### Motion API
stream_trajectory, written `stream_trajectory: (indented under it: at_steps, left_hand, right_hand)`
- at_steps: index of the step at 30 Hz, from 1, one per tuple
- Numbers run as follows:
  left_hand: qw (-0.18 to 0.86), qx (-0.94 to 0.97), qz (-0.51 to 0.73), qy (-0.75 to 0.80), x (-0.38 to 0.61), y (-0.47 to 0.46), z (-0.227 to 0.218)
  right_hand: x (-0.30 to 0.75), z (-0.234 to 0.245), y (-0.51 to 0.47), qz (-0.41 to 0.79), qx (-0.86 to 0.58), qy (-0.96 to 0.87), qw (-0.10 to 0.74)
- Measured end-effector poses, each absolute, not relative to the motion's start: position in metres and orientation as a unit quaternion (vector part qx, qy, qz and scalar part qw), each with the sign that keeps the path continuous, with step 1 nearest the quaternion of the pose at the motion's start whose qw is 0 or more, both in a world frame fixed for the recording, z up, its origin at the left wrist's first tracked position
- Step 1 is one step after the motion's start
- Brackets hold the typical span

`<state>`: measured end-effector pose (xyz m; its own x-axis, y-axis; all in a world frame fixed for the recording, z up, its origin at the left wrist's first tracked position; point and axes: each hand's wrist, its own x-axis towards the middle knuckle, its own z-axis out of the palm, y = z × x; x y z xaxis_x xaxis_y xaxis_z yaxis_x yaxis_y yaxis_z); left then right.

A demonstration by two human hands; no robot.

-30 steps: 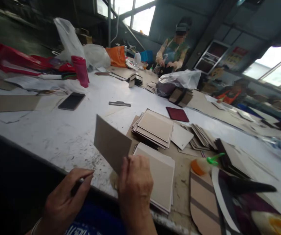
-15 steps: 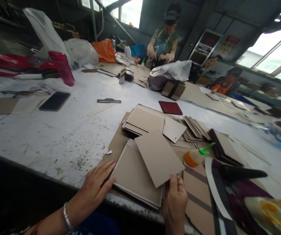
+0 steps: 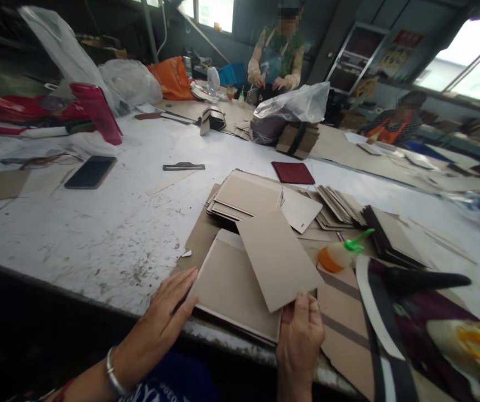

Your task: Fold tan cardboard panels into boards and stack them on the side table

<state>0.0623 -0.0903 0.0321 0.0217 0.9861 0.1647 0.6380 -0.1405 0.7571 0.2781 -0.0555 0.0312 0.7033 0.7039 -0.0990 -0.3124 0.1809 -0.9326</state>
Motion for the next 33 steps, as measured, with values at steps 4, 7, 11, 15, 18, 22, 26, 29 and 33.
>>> stream_trajectory:
  at_steps: [4, 7, 11, 15, 18, 22, 26, 29, 33]
  left_hand:
    - [0.408, 0.562, 0.418, 0.586, 0.064, -0.086, 0.051]
    - [0.585, 0.423, 0.429, 0.543, 0.066, -0.075, 0.062]
    - [0.679, 0.321, 0.389, 0.534, 0.069, -0.060, 0.070]
    - [0.728, 0.327, 0.344, 0.495, 0.067, -0.057, 0.071]
    - [0.729, 0.325, 0.381, 0.468, 0.057, -0.056, 0.076]
    - [0.695, 0.342, 0.439, 0.455, 0.044, -0.035, 0.098]
    - [0.634, 0.408, 0.462, 0.468, 0.044, 0.014, 0.117]
    - [0.586, 0.450, 0.452, 0.500, 0.054, 0.058, 0.117]
    - [0.515, 0.499, 0.418, 0.558, 0.059, 0.100, 0.107]
  right_hand:
    - [0.279, 0.035, -0.055, 0.374, -0.511, -0.157, 0.758]
    - [0.279, 0.036, -0.055, 0.400, -0.484, -0.157, 0.763]
    - [0.280, 0.035, -0.054, 0.428, -0.460, -0.147, 0.764]
    - [0.285, 0.042, -0.056, 0.434, -0.460, -0.148, 0.760]
    - [0.293, 0.056, -0.064, 0.426, -0.471, -0.157, 0.756]
    - [0.311, 0.073, -0.077, 0.405, -0.497, -0.193, 0.743]
    - [0.325, 0.076, -0.080, 0.405, -0.512, -0.198, 0.732]
    - [0.326, 0.070, -0.079, 0.388, -0.535, -0.174, 0.730]
    - [0.323, 0.064, -0.082, 0.381, -0.568, -0.134, 0.717]
